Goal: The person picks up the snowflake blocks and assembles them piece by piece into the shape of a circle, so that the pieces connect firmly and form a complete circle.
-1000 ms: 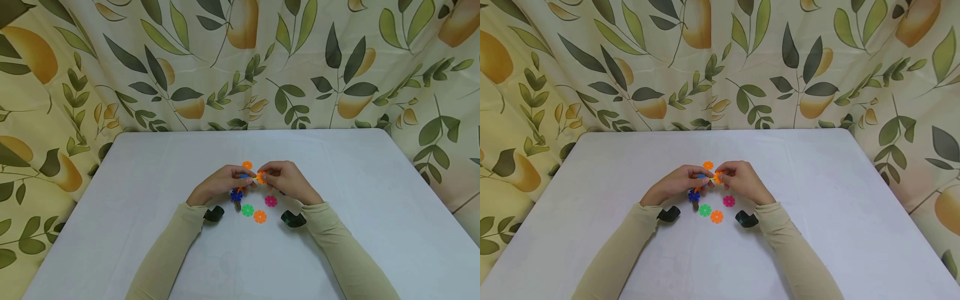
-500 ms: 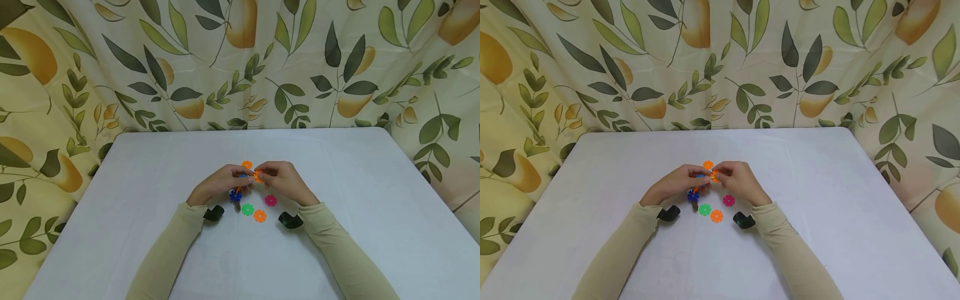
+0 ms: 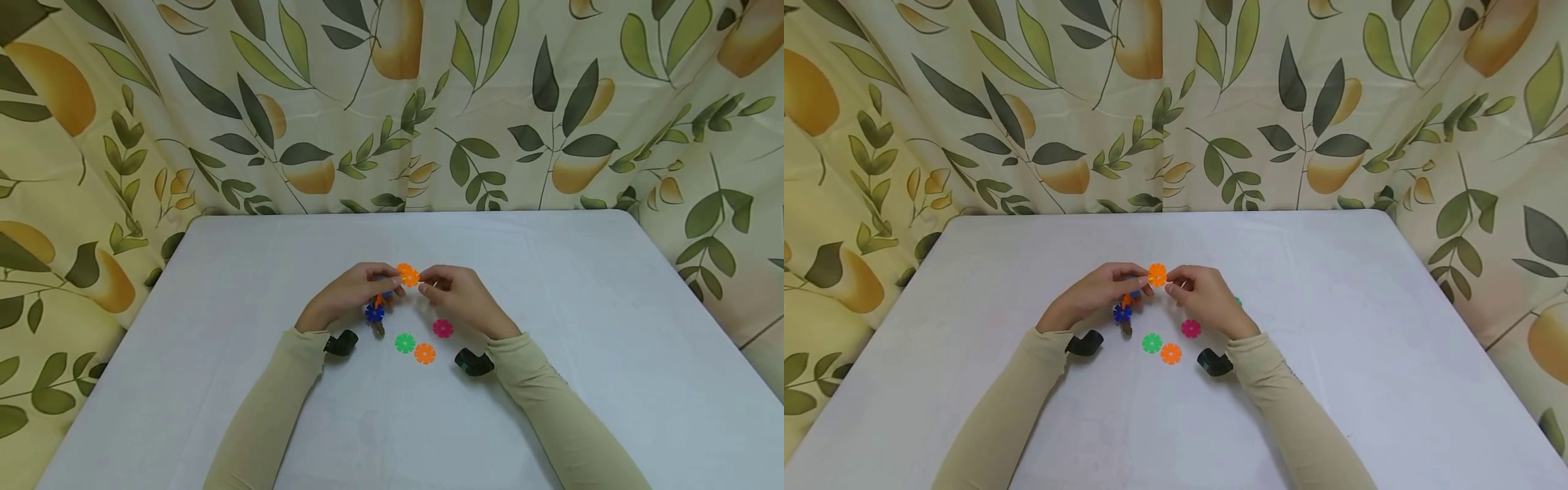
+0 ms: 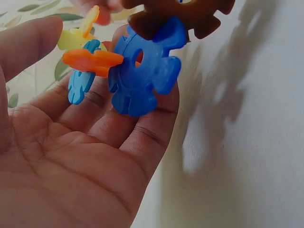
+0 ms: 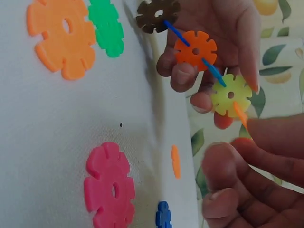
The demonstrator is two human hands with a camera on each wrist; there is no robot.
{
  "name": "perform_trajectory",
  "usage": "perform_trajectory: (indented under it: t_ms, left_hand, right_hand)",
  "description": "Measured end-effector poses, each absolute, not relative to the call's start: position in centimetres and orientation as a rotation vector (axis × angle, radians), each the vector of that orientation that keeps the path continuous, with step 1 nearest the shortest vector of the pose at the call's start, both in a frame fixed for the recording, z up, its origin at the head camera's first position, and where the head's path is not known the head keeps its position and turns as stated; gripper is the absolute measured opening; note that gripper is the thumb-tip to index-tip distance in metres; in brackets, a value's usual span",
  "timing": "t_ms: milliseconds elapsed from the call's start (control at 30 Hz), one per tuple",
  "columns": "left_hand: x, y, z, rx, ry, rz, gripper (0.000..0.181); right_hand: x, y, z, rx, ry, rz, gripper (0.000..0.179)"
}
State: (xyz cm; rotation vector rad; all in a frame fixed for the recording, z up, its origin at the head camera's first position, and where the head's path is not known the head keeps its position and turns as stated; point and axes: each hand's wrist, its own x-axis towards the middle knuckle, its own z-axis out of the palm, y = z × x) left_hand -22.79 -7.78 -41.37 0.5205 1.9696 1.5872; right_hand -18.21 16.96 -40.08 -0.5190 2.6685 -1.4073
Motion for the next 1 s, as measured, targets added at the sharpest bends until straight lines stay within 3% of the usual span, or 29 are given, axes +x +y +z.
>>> perform_trajectory:
  t_ms: [433,700,1000]
  left_hand:
    - [-23.1,-8.5,-41.6,0.456,1.908,1.682,0.032]
    - [-23.1,-8.3,-41.6,0.417,1.948,1.633,0.033]
    - [-22.9,-8.0,-41.8,0.405,1.975,1.643,0.026]
  right_hand:
    - [-17.5,15.6,-41.0,-0.889,2.466,-1.038,0.011]
    - [-16.8,14.7,-40.6,-0.851,2.462,-0.784,0.018]
    - [-16.8,15.2,-40.3,-0.832,2.472,-0.832,0.020]
